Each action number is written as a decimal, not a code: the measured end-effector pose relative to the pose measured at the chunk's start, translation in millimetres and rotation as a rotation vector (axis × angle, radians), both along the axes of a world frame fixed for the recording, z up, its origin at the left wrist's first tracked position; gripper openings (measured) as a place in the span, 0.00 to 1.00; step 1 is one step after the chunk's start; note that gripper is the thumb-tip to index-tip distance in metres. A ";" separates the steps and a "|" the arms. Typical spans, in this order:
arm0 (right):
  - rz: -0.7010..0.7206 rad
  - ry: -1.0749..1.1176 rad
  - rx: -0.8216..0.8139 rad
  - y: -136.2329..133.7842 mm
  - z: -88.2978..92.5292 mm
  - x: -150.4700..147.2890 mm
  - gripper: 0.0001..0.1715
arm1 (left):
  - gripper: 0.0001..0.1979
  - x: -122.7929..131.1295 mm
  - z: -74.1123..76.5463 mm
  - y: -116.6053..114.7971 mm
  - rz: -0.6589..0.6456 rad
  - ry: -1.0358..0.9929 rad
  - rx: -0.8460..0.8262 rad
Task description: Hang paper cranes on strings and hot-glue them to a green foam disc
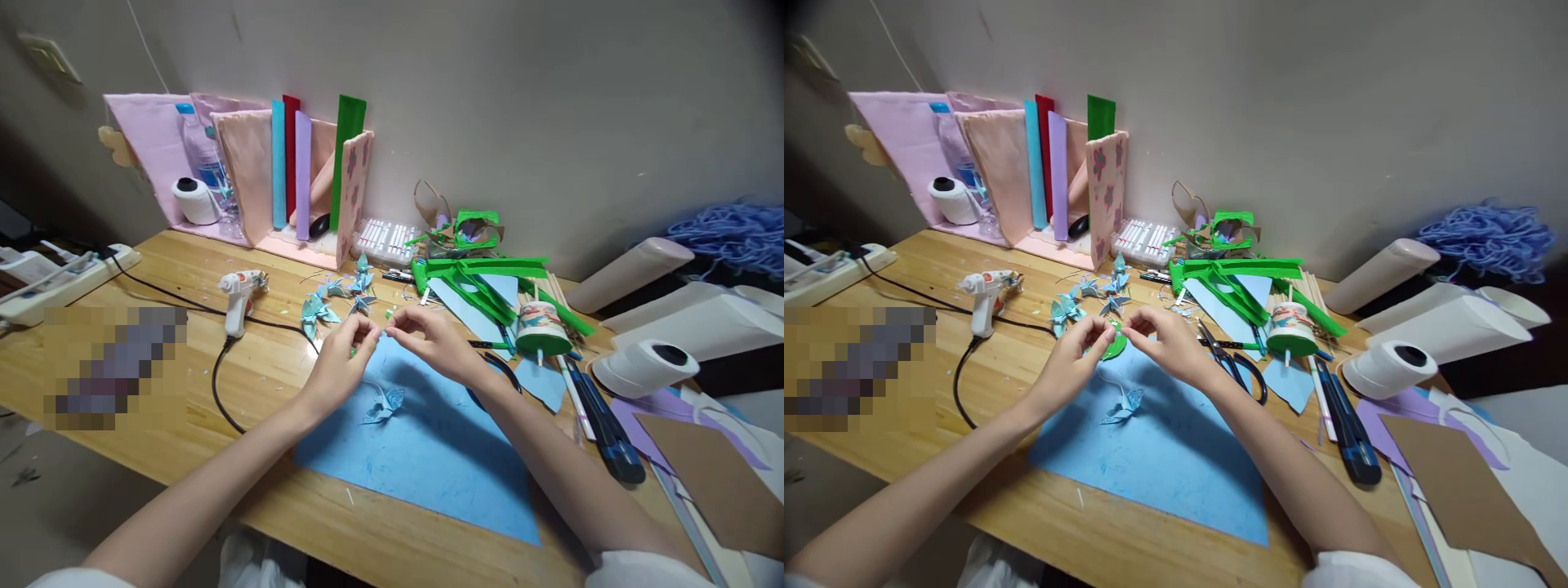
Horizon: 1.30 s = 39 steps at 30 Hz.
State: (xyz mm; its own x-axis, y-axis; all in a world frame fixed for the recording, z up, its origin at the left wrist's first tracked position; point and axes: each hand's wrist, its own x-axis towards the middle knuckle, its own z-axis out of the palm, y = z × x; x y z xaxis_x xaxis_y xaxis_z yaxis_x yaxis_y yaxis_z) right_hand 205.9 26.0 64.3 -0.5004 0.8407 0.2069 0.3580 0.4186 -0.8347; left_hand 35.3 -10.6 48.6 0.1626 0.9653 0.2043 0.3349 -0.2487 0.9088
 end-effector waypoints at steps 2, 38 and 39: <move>0.012 -0.059 0.077 0.2 -3.8 -3.6 0.11 | 0.10 -5.2 -0.1 2.0 -0.001 0.031 0.015; 0.487 -0.566 0.835 29.2 -41.6 -15.8 0.17 | 0.09 -46.0 -31.5 18.6 -0.012 0.534 0.195; 0.490 -0.582 0.838 29.6 -41.7 -15.6 0.16 | 0.09 -46.1 -32.5 18.5 -0.030 0.562 0.203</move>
State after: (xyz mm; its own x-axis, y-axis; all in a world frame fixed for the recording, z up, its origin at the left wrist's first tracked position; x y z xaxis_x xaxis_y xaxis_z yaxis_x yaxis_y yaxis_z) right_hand 190.3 55.6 22.6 -0.9422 0.2330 0.2410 0.2437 0.9697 0.0152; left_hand -10.8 7.8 16.1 0.3258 0.9092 0.2591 0.7406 -0.4158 0.5278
